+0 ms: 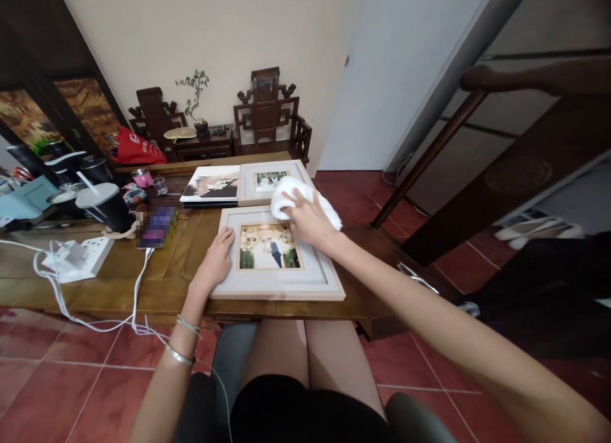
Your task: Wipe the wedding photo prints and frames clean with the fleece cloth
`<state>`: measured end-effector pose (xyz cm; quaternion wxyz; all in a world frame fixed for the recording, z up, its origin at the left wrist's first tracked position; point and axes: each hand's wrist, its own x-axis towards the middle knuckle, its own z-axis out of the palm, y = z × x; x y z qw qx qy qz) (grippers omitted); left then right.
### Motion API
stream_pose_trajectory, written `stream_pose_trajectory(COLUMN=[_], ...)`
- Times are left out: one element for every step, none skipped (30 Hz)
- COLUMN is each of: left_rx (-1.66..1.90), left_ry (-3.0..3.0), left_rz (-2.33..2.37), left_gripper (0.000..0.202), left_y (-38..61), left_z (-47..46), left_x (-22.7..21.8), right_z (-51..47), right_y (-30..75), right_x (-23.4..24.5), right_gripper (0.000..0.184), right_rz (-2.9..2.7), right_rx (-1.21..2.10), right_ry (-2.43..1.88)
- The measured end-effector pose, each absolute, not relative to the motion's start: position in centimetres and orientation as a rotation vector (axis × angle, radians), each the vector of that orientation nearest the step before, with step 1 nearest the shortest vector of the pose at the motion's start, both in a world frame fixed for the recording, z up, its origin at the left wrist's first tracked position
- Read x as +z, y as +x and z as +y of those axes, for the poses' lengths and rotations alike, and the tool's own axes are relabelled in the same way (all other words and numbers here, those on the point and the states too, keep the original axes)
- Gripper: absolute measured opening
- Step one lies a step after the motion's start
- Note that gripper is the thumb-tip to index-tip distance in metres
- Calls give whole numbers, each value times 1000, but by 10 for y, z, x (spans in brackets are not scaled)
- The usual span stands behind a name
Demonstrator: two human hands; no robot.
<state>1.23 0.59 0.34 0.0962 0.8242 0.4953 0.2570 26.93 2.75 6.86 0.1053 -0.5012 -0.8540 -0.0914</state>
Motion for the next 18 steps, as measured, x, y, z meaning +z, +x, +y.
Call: stream_pose_trajectory(left_rx=[770,778,786,795,803,809,813,811,804,795,789,787,791,798,810,821,831,839], left_ry=[2447,2454,2462,2470,2476,2480,2479,2473,2466,2459,2453,2449,2448,2448,2446,2443,2441,2440], left_rz=[1462,1457,1452,1446,1441,1439,1443,1454,1471,1491,1507,1517,1519,1515,1510,1506,1505,1504], left_gripper=[63,63,63,62,61,61,60,60,59,58,57,56,56,56,56,56,56,56], left_y=[13,13,13,14,15,16,16,17,17,17,16,16,15,15,14,14,14,13], left_z=[6,6,6,6,6,5,5,4,4,4,4,4,5,5,5,6,6,6], left_x=[3,3,4,5,5,6,7,7,7,6,5,4,3,2,1,0,-1,-1], right_z=[31,35,38,40,41,42,42,42,41,41,41,40,40,40,40,39,36,32], right_y=[256,241,227,212,200,190,184,181,182,187,195,205,217,230,242,255,266,275], right_x=[70,70,69,67,65,63,60,59,58,58,59,60,62,64,66,68,70,72], right_gripper=[42,39,37,35,34,34,34,34,32,29,25,23,25,29,29,25,22,24], right_rz=[-2548,-2589,-2631,-2668,-2694,-2708,-2713,-2709,-2697,-2687,-2679,-2673,-2666,-2660,-2655,-2651,-2652,-2663], right_rx=[-267,-266,-268,-271,-274,-279,-282,-286,-292,-305,-322,-340,-358,-372,-382,-386,-383,-374], right_ry=[-1416,-1344,-1276,-1226,-1200,-1195,-1205,-1226,-1258,-1287,-1323,-1365,-1413,-1465,-1518,-1565,-1601,-1621])
